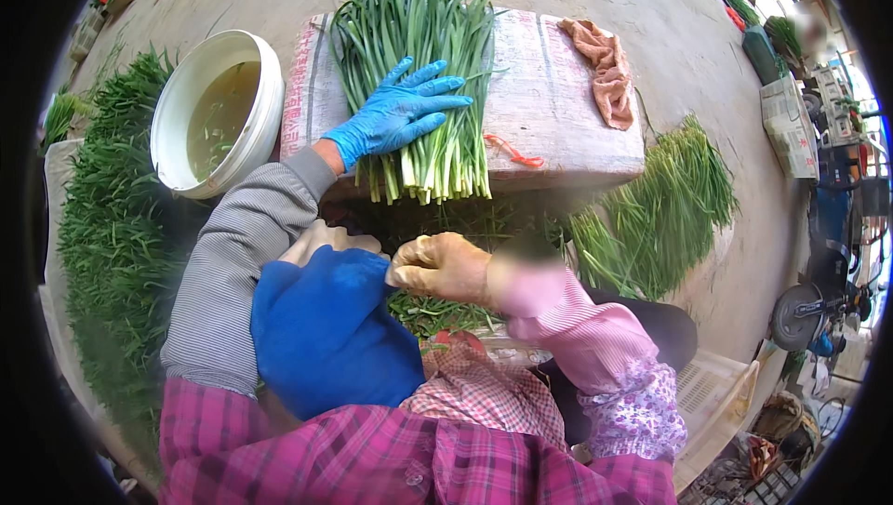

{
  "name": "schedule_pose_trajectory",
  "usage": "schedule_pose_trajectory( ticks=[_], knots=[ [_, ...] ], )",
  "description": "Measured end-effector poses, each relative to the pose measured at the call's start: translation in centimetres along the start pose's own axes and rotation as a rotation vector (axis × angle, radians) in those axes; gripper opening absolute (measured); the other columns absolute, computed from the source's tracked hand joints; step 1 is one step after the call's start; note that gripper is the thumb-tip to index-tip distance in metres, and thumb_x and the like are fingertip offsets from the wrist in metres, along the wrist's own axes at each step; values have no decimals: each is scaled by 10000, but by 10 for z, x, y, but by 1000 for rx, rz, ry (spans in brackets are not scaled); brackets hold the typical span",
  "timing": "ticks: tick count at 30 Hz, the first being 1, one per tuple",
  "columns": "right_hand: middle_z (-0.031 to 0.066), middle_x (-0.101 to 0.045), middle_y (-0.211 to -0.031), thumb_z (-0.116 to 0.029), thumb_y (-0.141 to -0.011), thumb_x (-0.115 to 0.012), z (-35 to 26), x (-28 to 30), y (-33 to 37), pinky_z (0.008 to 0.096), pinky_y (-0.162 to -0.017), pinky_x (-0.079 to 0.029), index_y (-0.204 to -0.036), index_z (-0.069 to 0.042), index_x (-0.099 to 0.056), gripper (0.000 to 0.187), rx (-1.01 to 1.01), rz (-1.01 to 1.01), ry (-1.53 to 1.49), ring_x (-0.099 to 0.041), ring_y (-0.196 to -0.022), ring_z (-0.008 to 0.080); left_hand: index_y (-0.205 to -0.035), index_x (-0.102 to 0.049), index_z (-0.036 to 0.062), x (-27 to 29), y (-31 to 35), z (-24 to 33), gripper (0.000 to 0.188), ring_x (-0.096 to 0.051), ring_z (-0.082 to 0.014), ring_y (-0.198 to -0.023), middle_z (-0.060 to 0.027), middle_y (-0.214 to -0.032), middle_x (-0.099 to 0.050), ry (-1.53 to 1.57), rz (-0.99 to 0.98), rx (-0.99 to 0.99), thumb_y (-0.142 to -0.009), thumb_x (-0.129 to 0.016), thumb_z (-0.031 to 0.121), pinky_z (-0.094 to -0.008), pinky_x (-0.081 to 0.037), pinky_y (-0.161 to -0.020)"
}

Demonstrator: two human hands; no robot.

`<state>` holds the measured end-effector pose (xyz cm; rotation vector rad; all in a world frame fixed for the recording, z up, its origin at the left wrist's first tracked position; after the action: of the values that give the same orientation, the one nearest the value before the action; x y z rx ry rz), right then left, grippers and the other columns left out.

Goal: The person gathers green onions, aligns them into bunches, and ties them with red rubber bands. The person places the finished bundles on a nearby surface and continues the process with additional green onions.

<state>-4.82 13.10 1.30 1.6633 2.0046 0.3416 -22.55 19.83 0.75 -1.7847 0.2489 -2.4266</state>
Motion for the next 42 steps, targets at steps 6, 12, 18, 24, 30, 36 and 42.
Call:
schedule_pose_trajectory(
  ticks=[6, 12, 18, 24, 30, 36, 42],
  knots=[
    [112, -636, -846, -81, -856, -574, -37, 59, 35, 293, -682, -519, -860, 18, -637, 117, 201, 190, -13, -611, -746, 149, -1253, -548, 327, 4, 2, 6, 353, -279, -229, -1370, -14, -1389, -453, 41, 129, -13, -924, -422, 354, -492, -45, -1138],
    [36, -638, -764, -155, -861, -563, -61, 161, 53, 242, -654, -454, -862, -31, -659, 157, 131, 764, 126, -573, -708, 101, -1209, -595, 283, -4, -7, 6, 328, -306, -219, -1356, -1, -1355, -490, 76, 176, -19, -907, -469, 257, -452, -92, -1142],
    [40, -621, -957, -54, -850, -610, 4, 227, 61, 262, -754, -468, -1083, -12, -605, 236, 61, 894, 472, -547, -820, 110, -1304, -519, 258, 4, 1, 4, 397, -245, -226, -1386, -4, -1426, -405, -15, 111, -63, -926, -401, 285, -451, -57, -1146],
    [59, -637, -853, -64, -794, -680, 5, 209, 49, 273, -681, -475, -959, -24, -659, 171, 145, 963, 1023, -557, -723, 111, -1388, -403, 298, 13, 13, -4, 432, -165, -212, -1411, 0, -1492, -291, -57, 23, -40, -985, -275, 384, -436, -11, -1153],
    [-22, -610, -721, -82, -810, -684, 16, 235, 50, 220, -611, -435, -876, -10, -677, 98, 77, 908, 594, -527, -655, 68, -1220, -594, 175, 93, 50, -31, 310, -402, -201, -1283, -65, -1327, -507, 575, 541, 172, -927, -512, 238, -332, -308, -1058],
    [8, -653, -784, -178, -786, -729, 16, 240, 60, 232, -617, -425, -879, -60, -661, 165, 63, 876, -170, -579, -693, 99, -1003, -657, 78, 41, 151, -64, 198, -588, -165, -931, -47, -979, -638, 347, 405, 688, -807, -672, 96, -294, -468, -818],
    [23, -664, -917, -177, -847, -653, 25, 239, 44, 268, -635, -441, -1035, -70, -605, 221, 241, 676, -575, -613, -786, 117, -895, -649, 38, 25, 149, -62, 243, -588, -269, -843, -96, -872, -601, 231, 426, 562, -680, -742, 105, -359, -440, -832]
  ],
)
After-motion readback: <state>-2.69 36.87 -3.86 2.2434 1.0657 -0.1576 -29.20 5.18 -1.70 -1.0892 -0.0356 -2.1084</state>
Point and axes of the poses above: each hand's wrist, its own y-axis away from the middle knuckle, its own x-axis out of the back of the hand, z = x × y, the point moved 7 cm from there along -y, towards the middle knuckle
